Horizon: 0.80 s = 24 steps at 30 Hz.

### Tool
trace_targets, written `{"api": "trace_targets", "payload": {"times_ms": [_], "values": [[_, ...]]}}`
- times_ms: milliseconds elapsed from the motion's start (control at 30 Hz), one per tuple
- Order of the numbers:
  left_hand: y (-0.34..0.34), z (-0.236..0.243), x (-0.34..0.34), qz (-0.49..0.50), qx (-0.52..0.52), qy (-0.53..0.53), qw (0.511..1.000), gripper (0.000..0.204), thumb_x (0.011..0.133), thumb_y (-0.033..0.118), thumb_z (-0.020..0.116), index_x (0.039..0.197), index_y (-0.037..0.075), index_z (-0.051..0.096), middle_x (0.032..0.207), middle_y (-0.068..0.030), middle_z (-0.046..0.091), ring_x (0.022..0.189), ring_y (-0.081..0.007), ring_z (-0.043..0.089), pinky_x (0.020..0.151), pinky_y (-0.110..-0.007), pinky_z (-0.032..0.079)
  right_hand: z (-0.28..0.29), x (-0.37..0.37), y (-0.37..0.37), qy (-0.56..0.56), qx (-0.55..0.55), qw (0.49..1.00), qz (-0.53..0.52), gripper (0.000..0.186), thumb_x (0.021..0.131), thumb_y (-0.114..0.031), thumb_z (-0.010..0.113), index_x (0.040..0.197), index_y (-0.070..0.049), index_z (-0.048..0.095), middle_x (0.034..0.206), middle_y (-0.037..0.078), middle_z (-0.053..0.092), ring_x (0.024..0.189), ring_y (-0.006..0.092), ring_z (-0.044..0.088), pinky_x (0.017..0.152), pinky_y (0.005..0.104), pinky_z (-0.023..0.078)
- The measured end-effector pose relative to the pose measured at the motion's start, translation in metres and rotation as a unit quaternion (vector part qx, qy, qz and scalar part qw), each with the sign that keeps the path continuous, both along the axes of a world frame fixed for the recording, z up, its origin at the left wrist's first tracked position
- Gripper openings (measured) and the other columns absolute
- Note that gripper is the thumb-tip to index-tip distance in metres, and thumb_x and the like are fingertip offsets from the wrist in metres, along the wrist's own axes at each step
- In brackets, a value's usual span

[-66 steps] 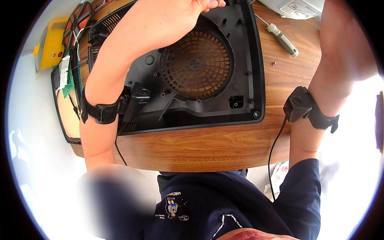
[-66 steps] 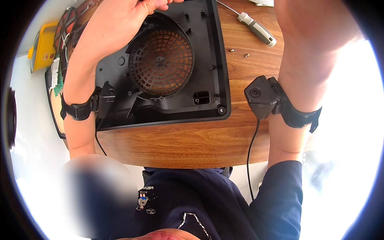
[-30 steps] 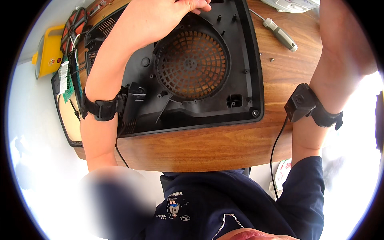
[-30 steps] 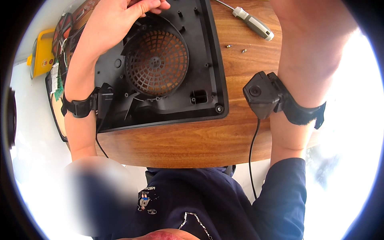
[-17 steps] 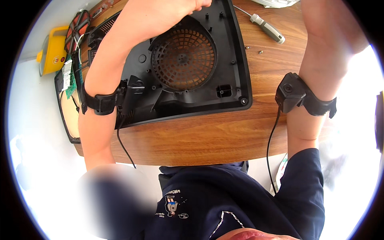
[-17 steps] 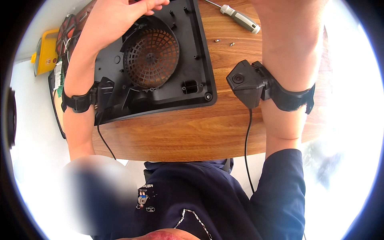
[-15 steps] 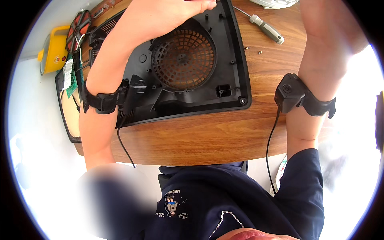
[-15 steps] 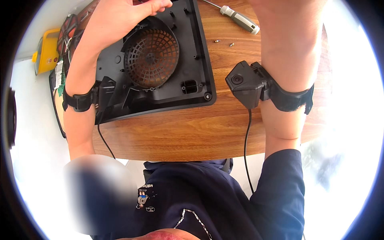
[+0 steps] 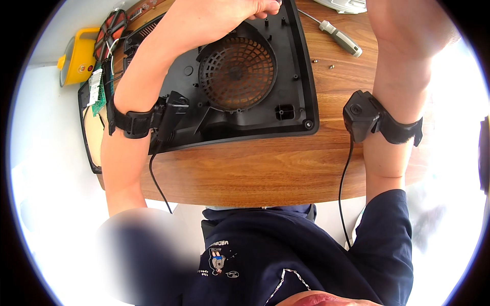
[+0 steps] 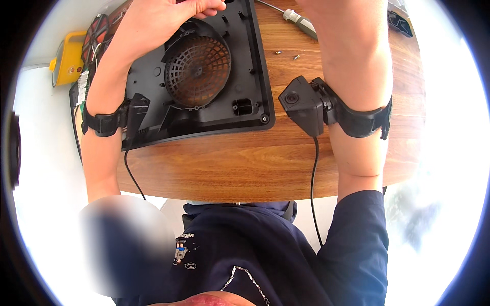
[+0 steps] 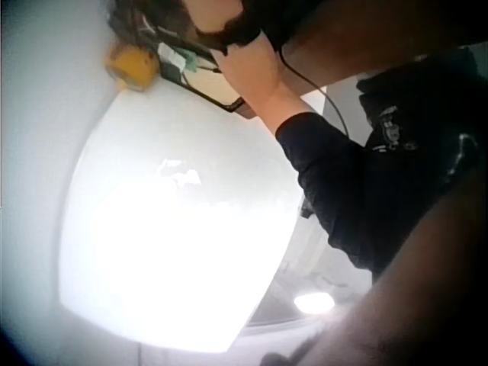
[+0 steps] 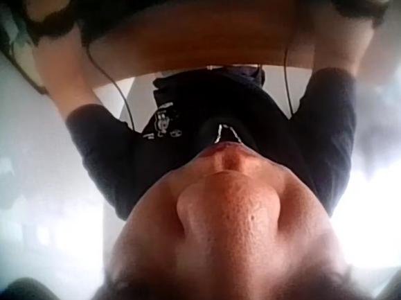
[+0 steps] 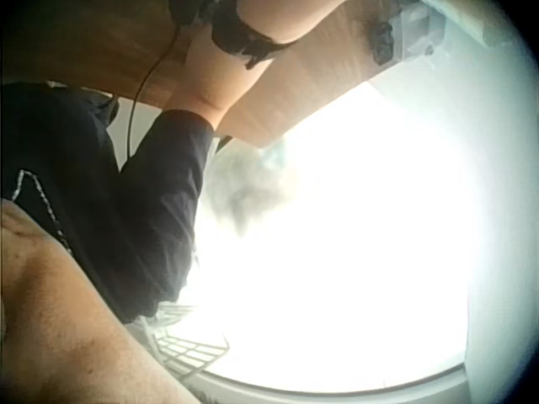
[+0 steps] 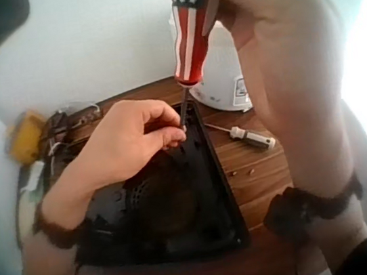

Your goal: The person uses a screwdriver to remove screws from a green circuit board and then from a black plastic housing. They handle the circuit board and the housing separately, placing screws on the table, and continue unscrewing components from the housing throughout the clip.

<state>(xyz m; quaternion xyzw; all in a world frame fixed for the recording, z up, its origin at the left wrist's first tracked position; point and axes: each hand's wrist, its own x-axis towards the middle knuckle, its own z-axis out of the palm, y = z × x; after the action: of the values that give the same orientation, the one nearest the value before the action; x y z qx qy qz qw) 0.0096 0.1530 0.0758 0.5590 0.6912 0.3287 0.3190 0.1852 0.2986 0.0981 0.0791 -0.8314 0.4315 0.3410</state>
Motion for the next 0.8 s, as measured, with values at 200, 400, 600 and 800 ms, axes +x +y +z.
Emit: {"api": "trace_targets", "payload": {"times_ms": [200,400,600,800], "values": [[-0.003,-0.009,-0.007,-0.001,0.046,-0.064,0.997,0.009,0.102,0.002,0.061,0.104,-0.006,0.064,0.093,-0.0076,0.072,0.084,-0.0126,0.069,0.079,-0.027,0.057,0.006,0.002,-0.001,-0.005,0.006,1.000,0.008,0.038,0.100,-0.021,0.069,0.132,-0.001,0.064,0.113,0.012,0.071,0.104,0.0171,0.069,0.091,0.0288,0.056],[0.000,-0.017,-0.012,-0.011,0.059,-0.098,0.993,0.006,0.103,0.002,0.059,0.105,-0.004,0.062,0.094,-0.0072,0.071,0.086,-0.0125,0.068,0.079,-0.027,0.057,0.008,0.006,0.001,-0.014,0.011,1.000,0.011,0.038,0.100,-0.022,0.070,0.132,-0.001,0.064,0.113,0.012,0.071,0.103,0.0171,0.069,0.091,0.0288,0.056],[-0.002,-0.018,-0.011,-0.003,0.045,-0.114,0.992,0.004,0.103,0.001,0.058,0.105,-0.002,0.061,0.095,-0.0058,0.069,0.087,-0.0118,0.067,0.081,-0.027,0.056,0.011,0.006,0.000,-0.018,0.017,0.999,0.022,0.039,0.100,-0.022,0.070,0.132,-0.001,0.064,0.113,0.012,0.071,0.103,0.0170,0.069,0.090,0.0288,0.057],[-0.008,-0.019,-0.006,-0.013,0.045,-0.114,0.992,0.002,0.102,-0.001,0.059,0.102,-0.002,0.060,0.094,-0.0047,0.068,0.089,-0.0119,0.066,0.083,-0.027,0.055,0.016,0.009,-0.003,-0.021,0.024,0.999,0.030,0.039,0.100,-0.022,0.071,0.132,-0.001,0.064,0.112,0.012,0.071,0.102,0.0170,0.069,0.090,0.0288,0.057]]}}
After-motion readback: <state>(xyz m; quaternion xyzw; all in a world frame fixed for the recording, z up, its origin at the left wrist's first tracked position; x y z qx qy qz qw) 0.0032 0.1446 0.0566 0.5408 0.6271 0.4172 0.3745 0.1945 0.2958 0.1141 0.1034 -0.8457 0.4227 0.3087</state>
